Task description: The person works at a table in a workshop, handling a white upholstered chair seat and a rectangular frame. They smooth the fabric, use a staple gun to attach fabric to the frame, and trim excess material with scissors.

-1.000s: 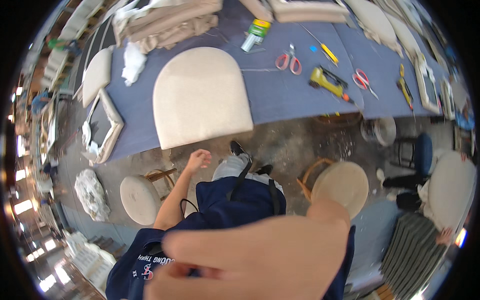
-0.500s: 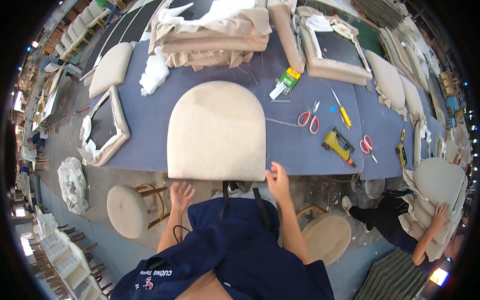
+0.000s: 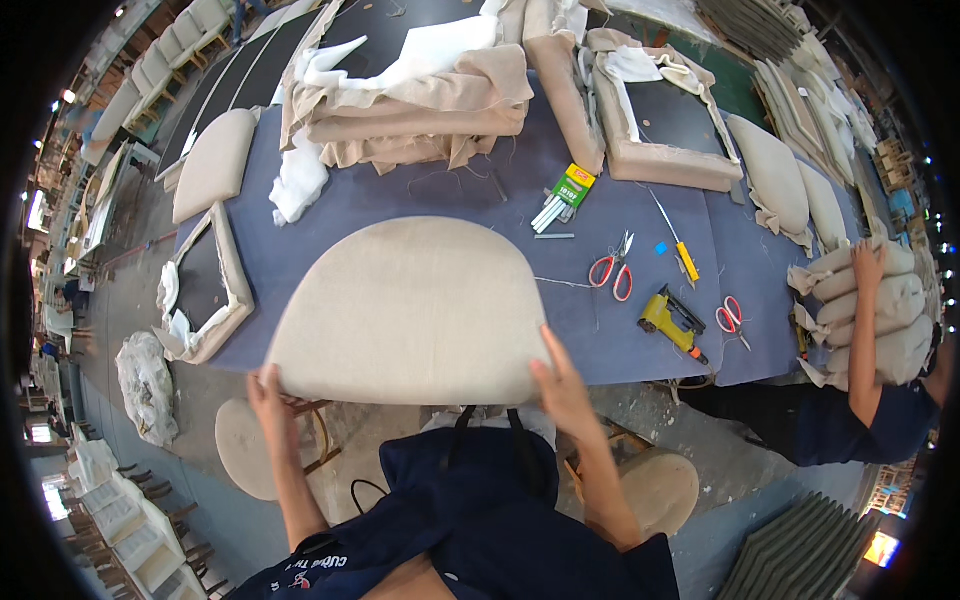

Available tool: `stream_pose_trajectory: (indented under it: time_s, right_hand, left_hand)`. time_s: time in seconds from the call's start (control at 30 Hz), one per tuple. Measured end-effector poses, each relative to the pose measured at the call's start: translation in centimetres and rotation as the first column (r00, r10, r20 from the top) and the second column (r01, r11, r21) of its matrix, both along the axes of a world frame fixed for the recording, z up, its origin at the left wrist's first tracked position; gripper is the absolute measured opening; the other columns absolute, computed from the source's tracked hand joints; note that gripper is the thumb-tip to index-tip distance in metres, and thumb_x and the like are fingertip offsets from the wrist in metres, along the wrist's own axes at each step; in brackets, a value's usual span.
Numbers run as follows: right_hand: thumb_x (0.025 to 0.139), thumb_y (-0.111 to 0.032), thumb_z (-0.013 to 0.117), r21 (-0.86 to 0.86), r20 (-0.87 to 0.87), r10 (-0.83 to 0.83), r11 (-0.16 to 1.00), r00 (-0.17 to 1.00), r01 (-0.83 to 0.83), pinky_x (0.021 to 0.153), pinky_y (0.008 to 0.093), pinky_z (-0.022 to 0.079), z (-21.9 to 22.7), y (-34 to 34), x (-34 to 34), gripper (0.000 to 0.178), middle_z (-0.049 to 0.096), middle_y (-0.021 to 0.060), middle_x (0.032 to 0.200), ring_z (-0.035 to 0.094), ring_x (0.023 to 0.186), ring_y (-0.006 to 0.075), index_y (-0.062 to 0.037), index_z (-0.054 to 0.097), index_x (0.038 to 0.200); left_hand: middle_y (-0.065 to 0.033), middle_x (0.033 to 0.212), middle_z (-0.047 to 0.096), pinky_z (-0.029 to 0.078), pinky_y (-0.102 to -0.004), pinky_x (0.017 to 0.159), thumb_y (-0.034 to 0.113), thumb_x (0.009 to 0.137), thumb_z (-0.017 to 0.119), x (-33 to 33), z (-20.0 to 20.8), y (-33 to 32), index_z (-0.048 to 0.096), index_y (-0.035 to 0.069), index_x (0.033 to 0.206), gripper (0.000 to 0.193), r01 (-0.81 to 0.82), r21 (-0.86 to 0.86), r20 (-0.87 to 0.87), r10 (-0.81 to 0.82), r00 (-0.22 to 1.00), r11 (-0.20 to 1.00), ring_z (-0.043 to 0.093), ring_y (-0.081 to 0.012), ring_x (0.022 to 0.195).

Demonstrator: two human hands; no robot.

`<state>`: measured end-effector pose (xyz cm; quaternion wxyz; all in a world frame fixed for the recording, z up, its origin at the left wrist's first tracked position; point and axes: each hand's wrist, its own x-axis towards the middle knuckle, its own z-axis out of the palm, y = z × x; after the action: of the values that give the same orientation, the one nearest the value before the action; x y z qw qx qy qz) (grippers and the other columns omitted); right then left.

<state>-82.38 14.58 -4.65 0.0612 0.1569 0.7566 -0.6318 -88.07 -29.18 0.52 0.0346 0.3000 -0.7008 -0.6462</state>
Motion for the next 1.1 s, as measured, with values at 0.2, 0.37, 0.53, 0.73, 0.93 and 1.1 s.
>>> stream_pose_trajectory:
  time_s: [0.2, 0.37, 0.53, 0.73, 0.93, 1.1]
  right_hand:
    - [0.109, -0.044, 0.054, 0.058, -0.116, -0.044, 0.997, 0.992, 0.051, 0.065, 0.0271, 0.048, 11.8, 5.0, -6.3, 0.057, 0.073, 0.0068, 0.107, 0.059, 0.075, 0.0134, 0.0011, 0.057, 0.144]
    - [0.109, -0.043, 0.054, 0.304, -0.453, -0.105, 0.915, 0.885, 0.264, 0.091, 0.0370, 0.050, 11.9, 4.4, -16.6, 0.052, 0.073, 0.0135, 0.106, 0.065, 0.096, 0.0211, 0.0056, 0.071, 0.113]
    - [0.108, -0.041, 0.054, -0.273, -0.594, -0.319, 0.943, 0.738, 0.188, 0.097, 0.0330, 0.047, 9.8, 2.2, -24.2, 0.047, 0.071, 0.0093, 0.111, 0.063, 0.105, 0.0186, 0.0035, 0.070, 0.114]
    - [0.110, -0.041, 0.048, -0.327, -0.520, -0.419, 0.903, 0.744, 0.279, 0.103, 0.0364, 0.048, 7.0, 5.2, -25.9, 0.048, 0.069, 0.0089, 0.118, 0.064, 0.112, 0.0197, 0.0008, 0.068, 0.121]
    - [0.107, -0.022, 0.045, -0.214, -0.651, -0.372, 0.926, 0.662, 0.310, 0.095, 0.0326, 0.049, 5.4, 6.5, -22.3, 0.037, 0.072, 0.0084, 0.105, 0.064, 0.101, 0.0162, 0.0047, 0.070, 0.112]
    - [0.105, -0.024, 0.053, -0.234, -0.606, -0.408, 0.912, 0.683, 0.337, 0.091, 0.0327, 0.050, 6.9, 4.7, -21.9, 0.033, 0.072, 0.0076, 0.102, 0.063, 0.097, 0.0154, 0.0033, 0.071, 0.109]
  left_hand:
    - [0.0008, 0.082, 0.060, 0.040, -0.0246, 0.069, 0.028, 0.110, 0.053, -9.6, 7.3, 0.1, 0.066, 0.000, 0.102, 0.032, -0.115, -0.662, -0.437, -0.256, 0.862, 0.740, 0.052, -0.0091, 0.076]
    - [-0.0079, 0.104, 0.068, 0.044, -0.0329, 0.099, 0.033, 0.110, 0.049, -21.8, 8.1, 2.6, 0.072, -0.002, 0.113, 0.042, 0.074, -0.299, -0.695, -0.271, 0.666, 0.951, 0.059, -0.0176, 0.102]
    - [-0.0094, 0.121, 0.066, 0.039, -0.0322, 0.109, 0.034, 0.111, 0.048, -25.0, 8.2, 1.8, 0.070, -0.002, 0.121, 0.043, 0.146, -0.248, -0.591, -0.269, 0.761, 0.958, 0.058, -0.0185, 0.120]
    - [-0.0127, 0.145, 0.051, 0.039, -0.0365, 0.115, 0.038, 0.113, 0.051, -15.6, -2.0, 3.0, 0.043, 0.001, 0.153, 0.055, -0.120, -0.255, -0.622, -0.068, 0.780, 0.959, 0.049, -0.0230, 0.136]
    - [-0.0106, 0.092, 0.068, 0.052, -0.0357, 0.079, 0.017, 0.104, 0.061, 6.8, -12.0, 6.8, 0.067, -0.002, 0.111, 0.021, 0.944, -0.061, 0.241, -0.913, 0.329, 0.324, 0.064, -0.0194, 0.089]
    - [-0.0083, 0.100, 0.064, 0.050, -0.0312, 0.088, 0.014, 0.106, 0.059, 8.5, -10.9, 5.8, 0.075, 0.001, 0.111, 0.021, 0.906, 0.262, 0.213, -0.935, 0.283, 0.334, 0.061, -0.0175, 0.096]
